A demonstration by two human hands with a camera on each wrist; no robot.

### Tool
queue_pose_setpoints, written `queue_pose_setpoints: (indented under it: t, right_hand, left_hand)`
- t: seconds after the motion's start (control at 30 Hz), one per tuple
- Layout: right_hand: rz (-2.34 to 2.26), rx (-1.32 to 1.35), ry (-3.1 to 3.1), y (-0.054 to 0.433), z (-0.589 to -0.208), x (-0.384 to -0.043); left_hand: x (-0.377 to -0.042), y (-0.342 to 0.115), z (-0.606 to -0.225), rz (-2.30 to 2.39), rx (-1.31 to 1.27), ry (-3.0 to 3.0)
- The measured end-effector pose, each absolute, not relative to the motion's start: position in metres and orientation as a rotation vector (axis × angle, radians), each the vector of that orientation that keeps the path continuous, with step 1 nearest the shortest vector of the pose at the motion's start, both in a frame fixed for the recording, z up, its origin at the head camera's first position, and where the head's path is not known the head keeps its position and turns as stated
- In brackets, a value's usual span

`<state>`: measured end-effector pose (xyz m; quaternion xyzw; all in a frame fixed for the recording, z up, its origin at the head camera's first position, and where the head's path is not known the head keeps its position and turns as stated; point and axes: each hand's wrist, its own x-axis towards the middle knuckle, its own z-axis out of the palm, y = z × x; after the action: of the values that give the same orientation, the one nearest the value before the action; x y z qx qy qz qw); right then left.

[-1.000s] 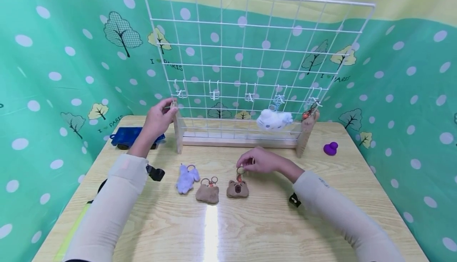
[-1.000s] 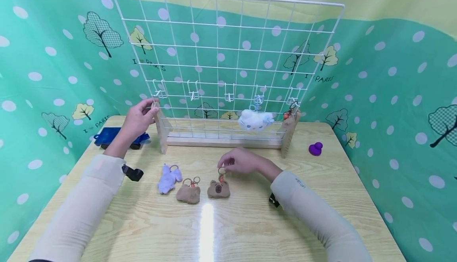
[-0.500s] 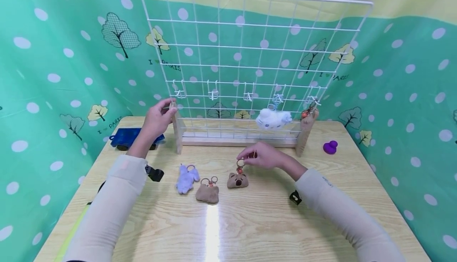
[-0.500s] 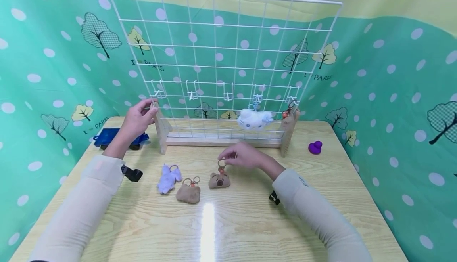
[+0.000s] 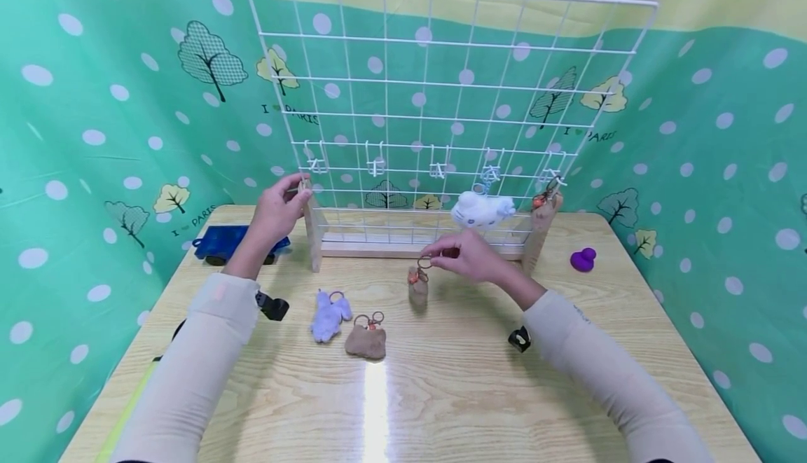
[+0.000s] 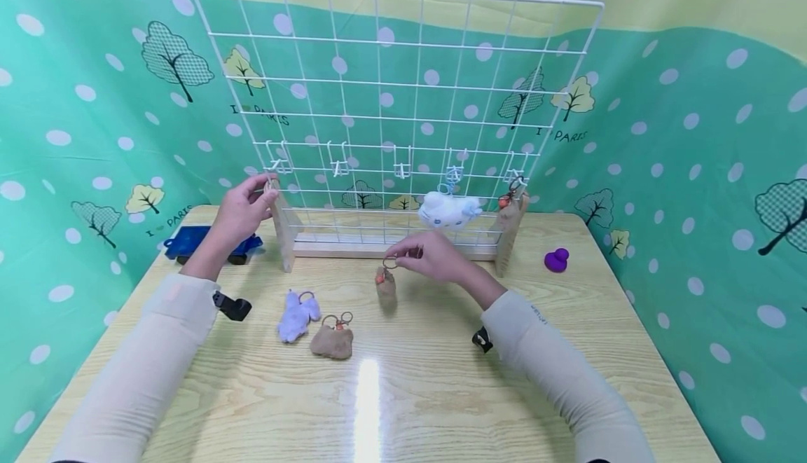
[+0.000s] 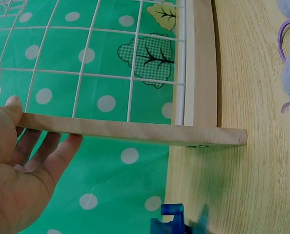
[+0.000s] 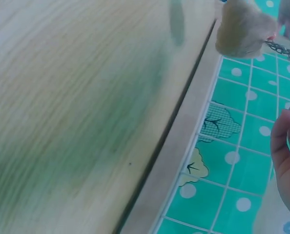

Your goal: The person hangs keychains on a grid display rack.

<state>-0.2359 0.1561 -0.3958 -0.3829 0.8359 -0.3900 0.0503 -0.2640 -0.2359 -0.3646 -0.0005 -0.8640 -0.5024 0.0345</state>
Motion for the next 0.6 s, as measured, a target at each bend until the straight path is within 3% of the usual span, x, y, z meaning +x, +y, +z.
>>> queue_pose_setpoints:
  t: [0.6]
  right_hand:
    - [-1.240,-1.082,2.675,0.161,-0.362,-0.236]
  left_hand:
    - [-0.263,-0.236,-0.364,-1.572,0.003,-2.653]
